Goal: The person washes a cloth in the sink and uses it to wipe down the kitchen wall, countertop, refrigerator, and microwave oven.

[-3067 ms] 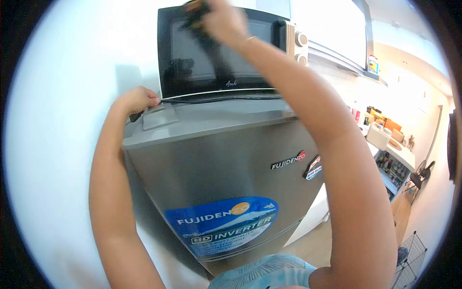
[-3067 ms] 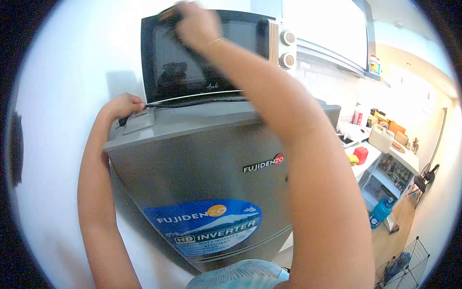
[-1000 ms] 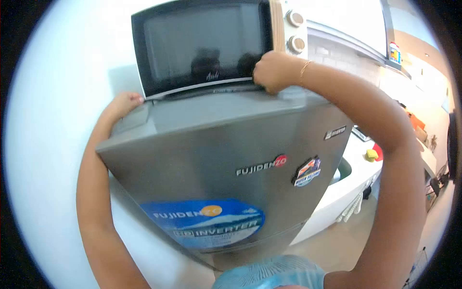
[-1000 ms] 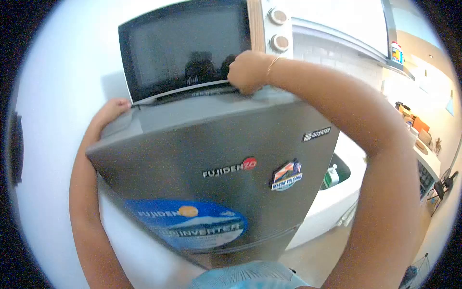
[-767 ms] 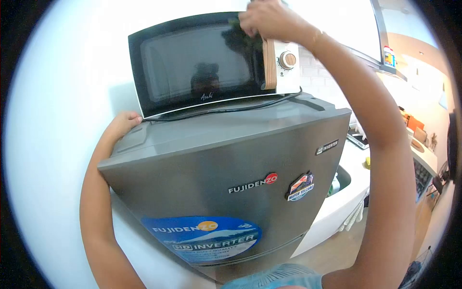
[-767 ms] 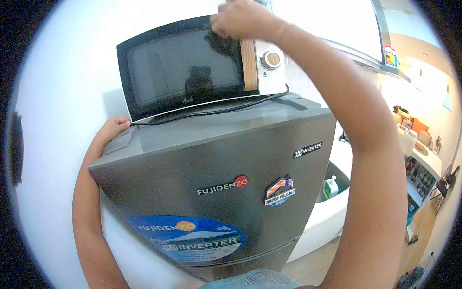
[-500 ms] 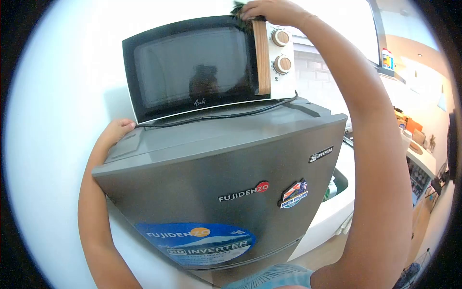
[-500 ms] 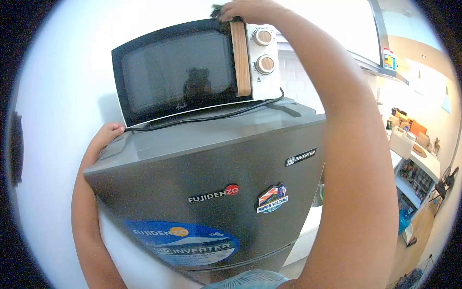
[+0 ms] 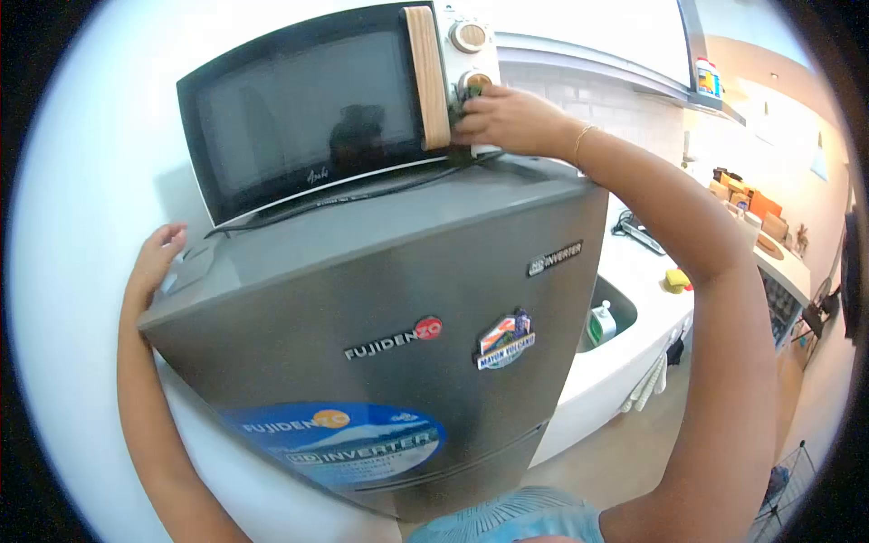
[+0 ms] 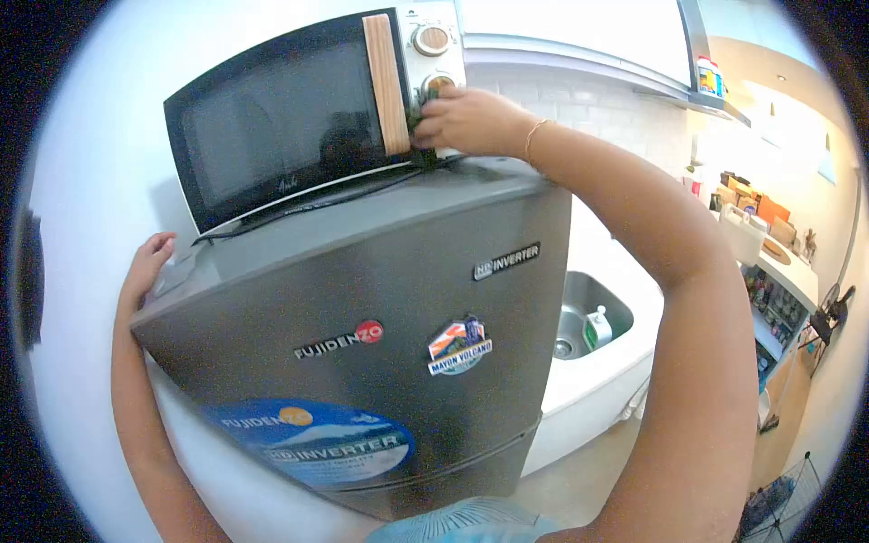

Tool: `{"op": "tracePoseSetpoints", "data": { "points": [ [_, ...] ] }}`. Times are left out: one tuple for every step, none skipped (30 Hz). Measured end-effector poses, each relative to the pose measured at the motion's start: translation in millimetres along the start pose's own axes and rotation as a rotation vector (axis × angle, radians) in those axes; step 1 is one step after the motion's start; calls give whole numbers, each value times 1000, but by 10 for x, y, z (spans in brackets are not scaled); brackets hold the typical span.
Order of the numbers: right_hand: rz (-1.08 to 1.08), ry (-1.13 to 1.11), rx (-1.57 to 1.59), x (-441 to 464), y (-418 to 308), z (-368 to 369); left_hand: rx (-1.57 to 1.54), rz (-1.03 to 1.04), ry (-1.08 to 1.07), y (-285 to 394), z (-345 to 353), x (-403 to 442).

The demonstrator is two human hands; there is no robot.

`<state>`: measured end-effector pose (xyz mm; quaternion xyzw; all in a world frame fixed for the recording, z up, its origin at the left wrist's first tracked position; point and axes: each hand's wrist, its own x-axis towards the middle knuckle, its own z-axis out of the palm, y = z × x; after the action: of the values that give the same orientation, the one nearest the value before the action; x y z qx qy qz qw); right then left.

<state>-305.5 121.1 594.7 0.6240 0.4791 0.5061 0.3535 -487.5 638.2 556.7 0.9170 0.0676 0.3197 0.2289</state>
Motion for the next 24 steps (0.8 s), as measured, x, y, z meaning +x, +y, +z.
{"op": "tracePoseSetpoints", "data": {
  "points": [
    [-11, -94, 89, -34, -73, 4, 17, 4, 35, -21, -70, -42],
    [-44, -95, 55, -56, -29, -42, -5, 6, 31, -48, -133, -81],
    [-42, -97, 66, -89, -48, -80, 0, 4, 22, -78, -170, -126],
    [-43, -222, 139, -91, -51, -120, 1, -8, 30, -109, -225, -184],
    [-48, -344, 207, -59, -34, -176, 0, -19, 45, -98, -289, -261],
    [38, -430, 232, 4, 12, -206, -23, -92, 41, 46, -326, -401],
    [35, -417, 229, 35, 93, -260, -17, -97, 53, 160, -355, -512],
    [141, -247, 172, 72, 203, -324, -18, -122, 40, 253, -389, -611],
    [247, -76, 118, 115, 315, -361, -20, -148, 27, 299, -430, -686],
    [371, 142, 92, 182, 427, -386, -16, -150, 43, 300, -461, -733],
    [492, 359, 66, 253, 543, -411, 2, -91, 47, 291, -471, -771],
    [539, 364, 43, 358, 643, -571, 19, -31, 50, 327, -481, -817],
    [641, 308, 184, 405, 664, -695, 21, -32, 64, 361, -496, -863],
    [600, 330, 132, 495, 770, -662, 55, -1, 80, 490, -476, -947],
    [557, 351, 80, 586, 891, -593, 88, 29, 96, 606, -444, -1034],
    [551, 361, 78, 656, 967, -499, 88, 25, 107, 702, -421, -1109],
    [504, 283, 36, 728, 1017, -384, 40, 24, 81, 792, -407, -1180],
    [458, 207, -2, 794, 1023, -323, -7, 22, 53, 857, -399, -1253],
    [457, 217, 3, 774, 1017, -259, 0, 16, 59, 883, -394, -1327],
    [486, 224, -40, 654, 993, -197, 25, 67, 68, 886, -376, -1412],
    [512, 230, -88, 526, 1000, -147, 44, 120, 79, 886, -343, -1506],
    [562, 138, -108, 372, 1037, -131, 101, 145, 84, 907, -320, -1628],
    [613, 42, -127, 220, 1084, -148, 100, 144, 82, 931, -288, -1728],
    [682, -31, -184, 114, 1116, -223, 120, 143, 106, 954, -263, -1813]
  ]
}}
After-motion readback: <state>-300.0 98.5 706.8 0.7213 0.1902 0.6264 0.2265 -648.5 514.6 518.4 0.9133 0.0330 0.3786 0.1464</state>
